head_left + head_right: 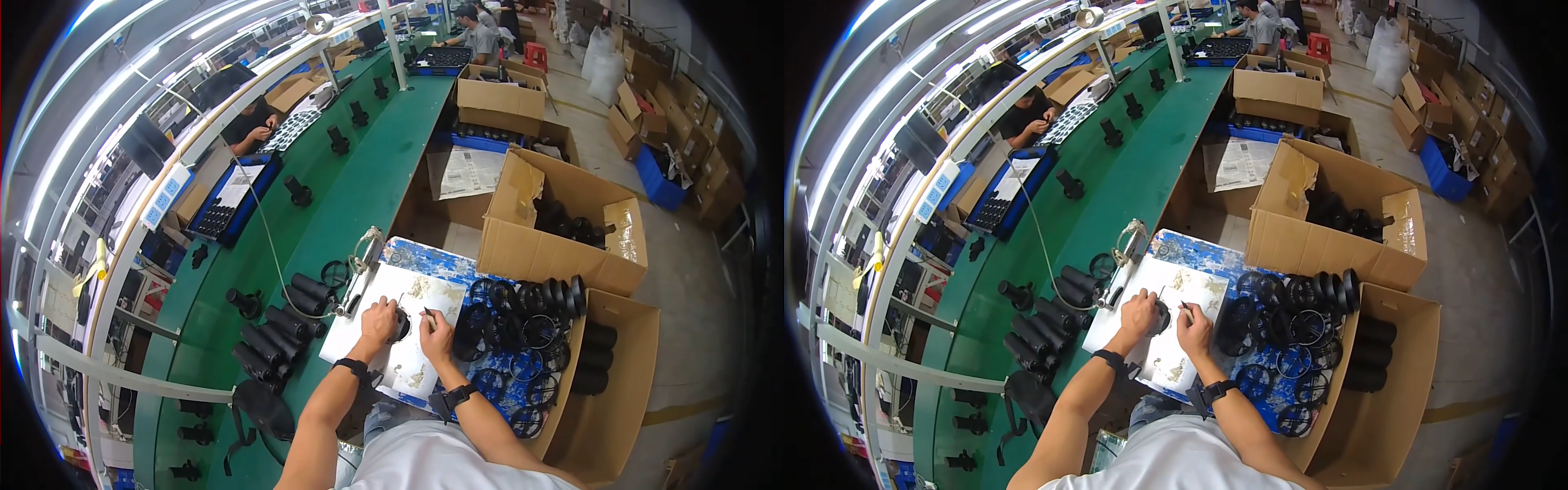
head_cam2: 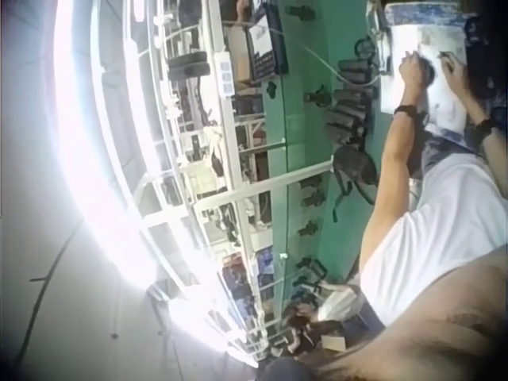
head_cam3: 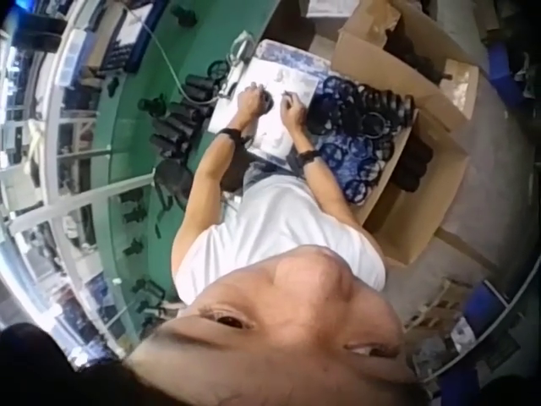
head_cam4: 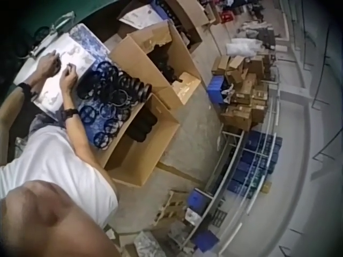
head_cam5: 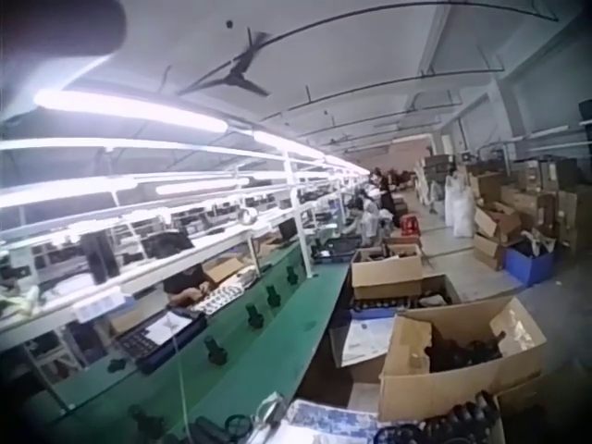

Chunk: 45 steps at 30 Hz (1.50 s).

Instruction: The person moves a binocular housing aside and uses a small blade to scrape the center and edges of a metal plate's center hole. After scraping the plate, the person picks up a binocular eyepiece to scrape it before returning to clean the plate again.

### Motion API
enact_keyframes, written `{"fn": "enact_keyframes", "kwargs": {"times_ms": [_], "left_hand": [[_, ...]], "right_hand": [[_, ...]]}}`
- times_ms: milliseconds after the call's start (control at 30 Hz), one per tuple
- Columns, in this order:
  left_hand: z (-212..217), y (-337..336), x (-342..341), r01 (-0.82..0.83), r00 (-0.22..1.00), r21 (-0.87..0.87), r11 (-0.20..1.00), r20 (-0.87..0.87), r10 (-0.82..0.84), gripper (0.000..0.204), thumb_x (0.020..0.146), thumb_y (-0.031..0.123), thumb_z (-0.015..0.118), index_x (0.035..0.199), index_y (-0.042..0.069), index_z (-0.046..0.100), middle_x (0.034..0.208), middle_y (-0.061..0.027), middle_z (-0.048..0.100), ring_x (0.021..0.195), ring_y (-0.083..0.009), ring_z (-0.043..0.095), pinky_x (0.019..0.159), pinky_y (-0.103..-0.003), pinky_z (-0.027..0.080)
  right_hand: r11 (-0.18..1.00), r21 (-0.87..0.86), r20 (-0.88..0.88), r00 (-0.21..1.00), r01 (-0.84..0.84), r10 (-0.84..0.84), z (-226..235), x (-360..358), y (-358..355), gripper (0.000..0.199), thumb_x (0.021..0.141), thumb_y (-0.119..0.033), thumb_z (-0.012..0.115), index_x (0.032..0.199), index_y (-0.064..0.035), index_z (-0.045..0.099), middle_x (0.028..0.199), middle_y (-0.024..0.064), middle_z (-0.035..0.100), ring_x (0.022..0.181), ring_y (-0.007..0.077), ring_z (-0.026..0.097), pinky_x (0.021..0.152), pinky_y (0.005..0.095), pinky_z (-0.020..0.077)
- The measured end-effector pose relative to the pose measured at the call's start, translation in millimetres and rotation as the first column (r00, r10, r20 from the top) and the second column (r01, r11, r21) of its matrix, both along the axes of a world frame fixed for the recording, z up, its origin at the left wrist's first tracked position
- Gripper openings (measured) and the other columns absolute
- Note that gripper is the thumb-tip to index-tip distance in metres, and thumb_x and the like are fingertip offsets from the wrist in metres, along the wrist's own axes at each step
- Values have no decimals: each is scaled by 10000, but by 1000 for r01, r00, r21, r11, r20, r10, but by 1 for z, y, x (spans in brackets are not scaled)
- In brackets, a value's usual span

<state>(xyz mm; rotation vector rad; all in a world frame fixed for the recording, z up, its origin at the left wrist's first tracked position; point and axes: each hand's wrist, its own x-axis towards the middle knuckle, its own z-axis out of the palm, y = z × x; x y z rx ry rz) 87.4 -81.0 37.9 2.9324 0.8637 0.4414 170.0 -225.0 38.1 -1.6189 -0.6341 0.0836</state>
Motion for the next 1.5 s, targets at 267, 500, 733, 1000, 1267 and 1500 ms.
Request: {"fn": "enact_keyframes", "kwargs": {"times_ms": [267, 500, 733, 1000, 1267, 1500], "left_hand": [[-3, -7, -9, 47, 971, -21, 999, 236, -40, 98, 782, 142, 660, 825, 86, 593, 864, -86, 538, 808, -295, 596, 639, -414, 526], [-4, -7, -14, 116, 938, -138, 984, 340, -63, 71, 770, 23, 623, 825, 58, 596, 890, -91, 562, 838, -303, 582, 704, -404, 508], [-9, 0, -12, 105, 948, -7, 994, 302, -98, 54, 743, 52, 572, 771, 9, 587, 874, -153, 522, 864, -346, 546, 719, -431, 489], [1, 0, 1, 89, 996, 125, 988, -9, -89, 96, 782, 117, 559, 774, 42, 619, 974, -124, 540, 978, -279, 509, 766, -387, 427], [9, 15, -7, 235, 967, 42, 971, -107, -230, 101, 737, 123, 618, 812, 62, 650, 993, -85, 548, 1001, -258, 521, 805, -366, 444], [23, 35, -5, 437, 887, 3, 900, -169, -430, 133, 741, 130, 639, 859, 69, 634, 944, -61, 575, 977, -252, 568, 780, -365, 490]], "right_hand": [[999, 29, 59, 998, 36, -38, -1, 1, 0, 129, 891, -113, 620, 942, -3, 664, 712, 136, 676, 610, 235, 672, 566, 332, 495], [1000, 8, 4, 1000, -6, 6, 3, -1, -5, 130, 890, -111, 608, 935, 4, 648, 780, 167, 697, 696, 337, 696, 605, 382, 525], [1000, 4, 91, 996, -2, 2, -6, 5, 0, 153, 905, -125, 604, 969, -2, 670, 780, 177, 686, 688, 297, 685, 628, 378, 508], [998, -54, -37, 999, -27, 25, 6, 8, -6, 149, 913, -97, 571, 973, 4, 662, 810, 161, 687, 701, 288, 667, 639, 366, 507], [999, -44, 53, 998, -17, 19, 7, 4, -4, 152, 915, -106, 567, 968, 1, 661, 806, 154, 686, 693, 288, 663, 648, 370, 505], [999, -36, 35, 999, -14, 15, 5, 4, -4, 149, 916, -107, 572, 972, 0, 660, 810, 152, 684, 698, 280, 666, 647, 363, 507]]}}
